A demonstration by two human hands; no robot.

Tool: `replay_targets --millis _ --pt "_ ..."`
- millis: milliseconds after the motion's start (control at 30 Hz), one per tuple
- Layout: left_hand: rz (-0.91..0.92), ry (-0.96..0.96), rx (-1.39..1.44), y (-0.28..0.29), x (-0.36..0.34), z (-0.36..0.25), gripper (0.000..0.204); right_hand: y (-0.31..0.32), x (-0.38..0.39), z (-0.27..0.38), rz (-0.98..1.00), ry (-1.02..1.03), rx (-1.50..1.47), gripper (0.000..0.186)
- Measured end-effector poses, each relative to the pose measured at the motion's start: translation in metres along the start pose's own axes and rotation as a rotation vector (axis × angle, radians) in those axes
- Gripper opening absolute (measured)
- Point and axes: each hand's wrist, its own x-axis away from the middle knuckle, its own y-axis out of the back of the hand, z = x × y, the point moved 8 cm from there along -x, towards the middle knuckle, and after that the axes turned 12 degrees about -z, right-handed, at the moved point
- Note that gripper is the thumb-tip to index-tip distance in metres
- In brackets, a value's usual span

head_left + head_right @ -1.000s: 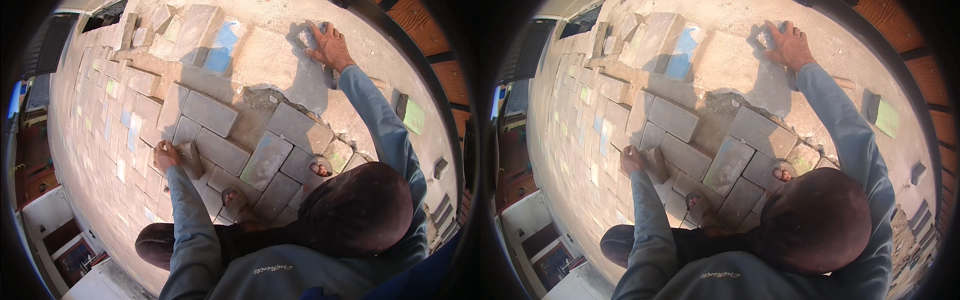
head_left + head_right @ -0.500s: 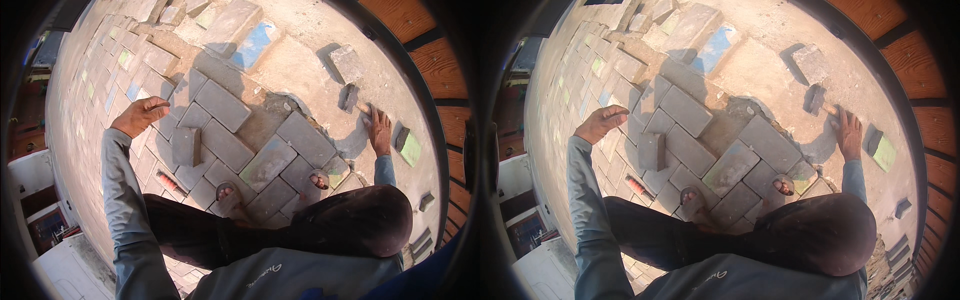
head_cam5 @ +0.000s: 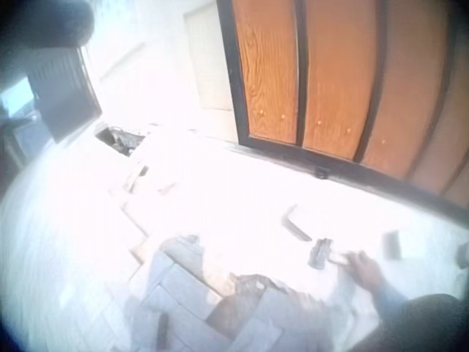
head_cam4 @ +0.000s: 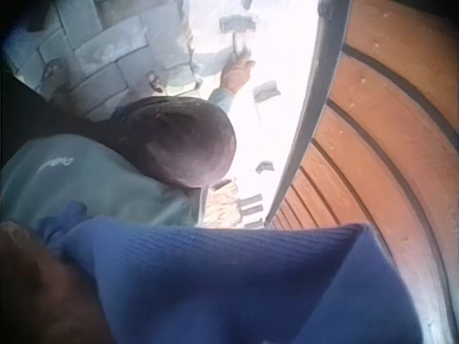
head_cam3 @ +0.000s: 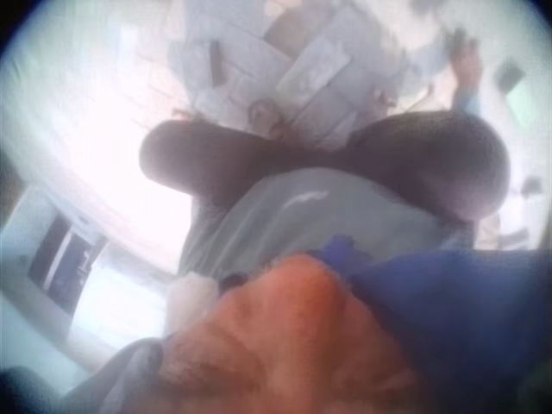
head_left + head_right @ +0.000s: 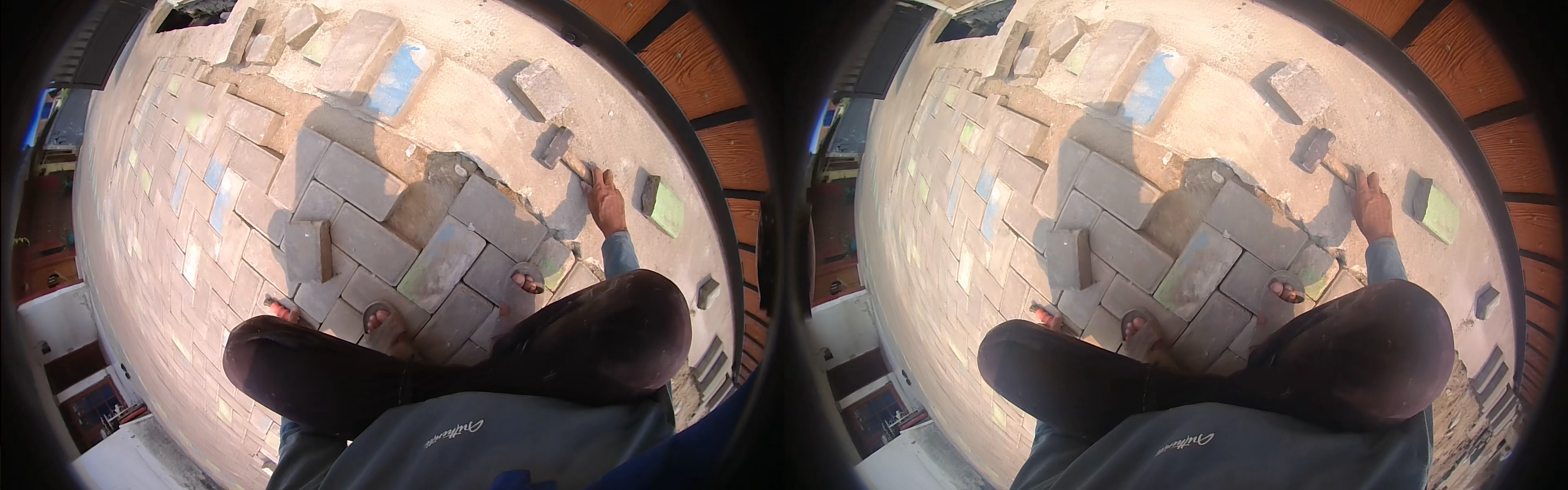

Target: The person uses a hammer and chisel to break and adjust paving stones on a partially completed patio. They repeatedly position stones, tap them into place, and remove excess material to fit the pattern.

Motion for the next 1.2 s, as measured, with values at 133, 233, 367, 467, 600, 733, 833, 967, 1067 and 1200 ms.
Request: replay_targets --millis 133,233,367,467,600,733,833,967,1067,1200 --pt "0.012 0.083 0.321 -0.011 0.024 -0.006 0.021 -0.004 0.000 0.000 -0.036 0.029 -0.011 0.040" --pt "0.054 0.011 0.556 0.007 0.041 -0.062 0.020 -0.005 -0.002 -0.001 -0.023 0.014 -0.004 0.042" --pt "0.214 -0.281 0.753 0.058 0.097 -0.212 0.022 -0.005 -0.005 -0.002 0.020 -0.040 -0.011 0.043" --pt "0.320 -0.899 0.573 0.103 0.200 -0.354 0.036 0.001 -0.005 0.005 -0.020 -0.016 -0.035 0.043" --pt "0.574 -1.118 0.445 0.085 0.331 -0.471 0.054 -0.002 0.008 0.014 0.001 -0.088 -0.092 0.041" --pt "0.475 -1.335 0.181 0.006 0.405 -0.536 0.040 -0.013 0.039 0.036 0.022 -0.414 -0.884 0.018" --pt "0.538 -1.460 -0.010 -0.089 0.434 -0.550 0.041 -0.025 0.084 0.062 0.264 -0.843 -1.324 0.016" --pt "0.746 -1.305 0.181 -0.210 0.436 -0.516 0.039 0.017 0.107 0.083 0.304 -0.905 -1.357 0.018" --pt "0.797 -1.148 0.225 -0.283 0.417 -0.480 0.039 0.061 0.095 0.093 0.354 -0.833 -1.336 0.018" --pt "0.929 -0.988 0.498 -0.343 0.402 -0.447 0.037 0.138 0.053 0.099 0.260 -0.789 -1.230 0.019"
